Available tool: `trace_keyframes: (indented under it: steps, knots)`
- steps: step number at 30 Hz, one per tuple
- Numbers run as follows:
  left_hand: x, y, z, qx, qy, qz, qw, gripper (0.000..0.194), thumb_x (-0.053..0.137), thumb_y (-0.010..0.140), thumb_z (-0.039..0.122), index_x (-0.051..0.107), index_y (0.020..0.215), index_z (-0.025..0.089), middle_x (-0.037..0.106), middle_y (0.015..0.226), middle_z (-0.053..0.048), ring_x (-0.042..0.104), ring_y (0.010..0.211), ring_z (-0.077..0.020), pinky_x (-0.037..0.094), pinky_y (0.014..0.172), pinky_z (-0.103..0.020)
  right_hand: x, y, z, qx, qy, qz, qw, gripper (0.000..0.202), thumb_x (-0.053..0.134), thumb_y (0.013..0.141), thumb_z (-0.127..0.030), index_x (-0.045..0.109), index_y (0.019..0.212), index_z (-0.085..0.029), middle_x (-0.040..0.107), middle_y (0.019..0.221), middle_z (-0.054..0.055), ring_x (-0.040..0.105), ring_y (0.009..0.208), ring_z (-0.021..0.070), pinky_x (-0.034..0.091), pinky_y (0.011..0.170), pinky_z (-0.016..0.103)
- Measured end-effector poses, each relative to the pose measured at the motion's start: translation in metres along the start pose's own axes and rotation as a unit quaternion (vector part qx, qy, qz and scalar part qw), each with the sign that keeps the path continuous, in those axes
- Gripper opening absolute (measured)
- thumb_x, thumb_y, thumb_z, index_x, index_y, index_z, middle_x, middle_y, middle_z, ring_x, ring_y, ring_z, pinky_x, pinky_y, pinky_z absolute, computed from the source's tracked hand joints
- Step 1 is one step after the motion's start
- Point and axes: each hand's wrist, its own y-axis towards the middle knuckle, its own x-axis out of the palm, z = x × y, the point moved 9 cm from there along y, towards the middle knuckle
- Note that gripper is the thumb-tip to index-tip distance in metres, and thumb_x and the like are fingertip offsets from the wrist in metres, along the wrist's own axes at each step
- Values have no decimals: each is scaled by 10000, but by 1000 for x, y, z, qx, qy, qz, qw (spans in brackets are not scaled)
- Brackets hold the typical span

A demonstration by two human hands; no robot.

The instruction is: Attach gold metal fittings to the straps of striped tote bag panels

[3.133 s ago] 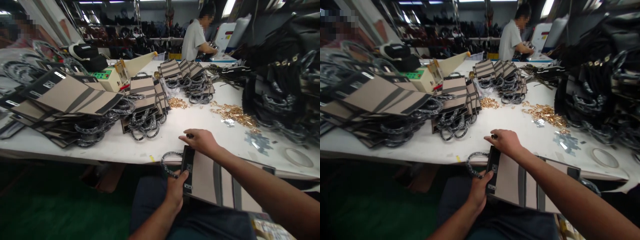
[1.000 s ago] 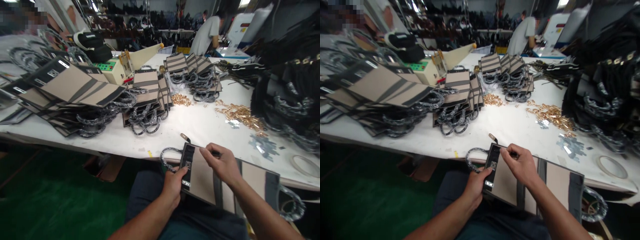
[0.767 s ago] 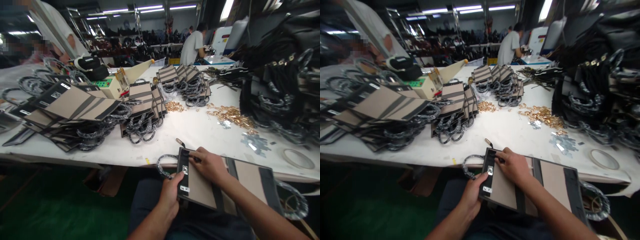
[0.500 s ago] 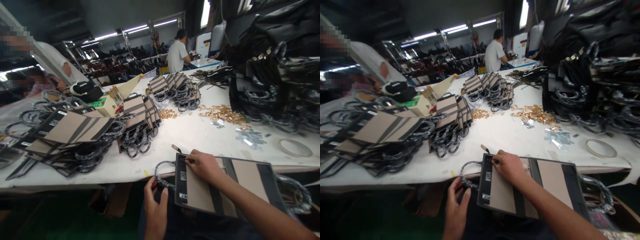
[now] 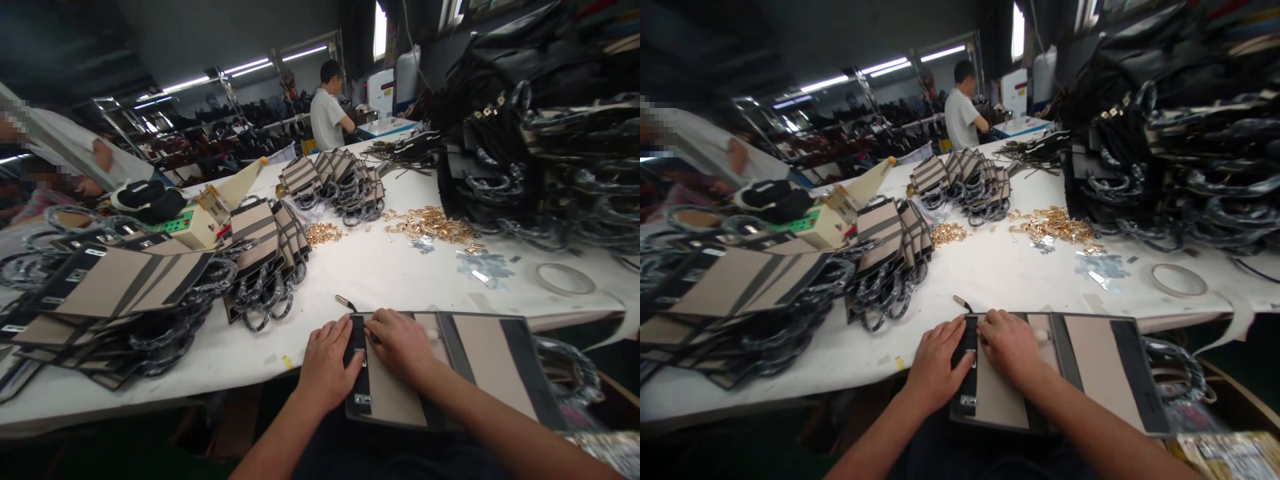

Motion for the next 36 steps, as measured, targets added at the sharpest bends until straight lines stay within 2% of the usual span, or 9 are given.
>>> trace_keyframes:
  steps: [7, 12, 18, 23, 26, 28, 30, 33, 36]
  knots:
    - [-4, 2, -8, 10, -27, 11, 1000, 529, 632, 992, 364, 577, 1496, 213, 559, 1587, -92, 543, 1381, -320, 451, 1122, -524, 8, 8, -8, 37, -6, -33, 999, 117, 604, 971, -194, 717, 993, -216, 704, 1029, 81, 678, 971, 259, 445, 785, 337]
    - [4, 5, -18, 31, -8, 33, 999, 521, 610, 993, 356, 587, 1498, 226, 581, 1569, -81, 567, 1365, -325, 456, 1105, -513, 16, 17, -14, 55, -7, -66, 996, 139, 620, 936, -181, 727, 1024, -187, 721, 1068, 103, 699, 1015, 297, 497, 818, 364]
    - [11, 7, -22, 63, 37, 63, 995, 535, 616, 980, 373, 589, 1497, 237, 596, 1555, -77, 598, 1330, -328, 470, 1064, -495, 12, 27, -23, 46, -28, -116, 992, 205, 605, 937, -153, 744, 1088, -144, 726, 1118, 158, 712, 1031, 329, 551, 847, 404]
    - [11, 7, -19, 78, 74, 79, 991, 524, 601, 989, 361, 592, 1494, 224, 598, 1554, -81, 607, 1319, -322, 465, 1046, -488, 10, 32, -32, 14, -42, -104, 994, 259, 619, 915, -133, 757, 1134, -119, 737, 1100, 183, 720, 1027, 348, 563, 800, 413]
    - [10, 5, -19, 82, 81, 90, 989, 523, 602, 987, 358, 596, 1494, 230, 603, 1550, -61, 608, 1318, -314, 467, 1045, -477, 3, 32, -26, 13, -35, -89, 995, 207, 643, 913, -176, 789, 1059, -153, 767, 1050, 145, 743, 964, 307, 544, 768, 358]
    - [10, 3, -20, 83, 79, 98, 989, 531, 597, 993, 373, 588, 1505, 232, 598, 1557, -53, 605, 1324, -311, 467, 1052, -474, -10, 30, -8, 26, -25, -67, 997, 178, 641, 947, -255, 807, 994, -212, 788, 1010, 87, 752, 923, 256, 526, 764, 313]
    - [10, 2, -21, 80, 73, 103, 989, 539, 588, 1002, 394, 580, 1514, 227, 588, 1566, -54, 603, 1329, -313, 464, 1059, -478, -31, 24, 28, 64, -22, -35, 997, 219, 606, 990, -329, 816, 994, -266, 801, 1020, 41, 751, 939, 218, 513, 791, 283]
    - [10, 0, -23, 73, 51, 99, 991, 549, 582, 1009, 425, 575, 1521, 228, 568, 1583, -55, 593, 1341, -318, 456, 1077, -485, -67, 6, 113, 158, -43, 13, 986, 292, 546, 1023, -351, 813, 1122, -285, 797, 1133, 45, 737, 1023, 222, 505, 846, 293]
    - [10, 1, -26, 63, 11, 88, 994, 556, 604, 998, 441, 584, 1517, 244, 570, 1581, -55, 583, 1351, -321, 451, 1096, -491, -92, -15, 206, 268, -79, 38, 959, 357, 530, 1005, -364, 809, 1186, -234, 762, 1258, 115, 717, 1099, 305, 511, 868, 370]
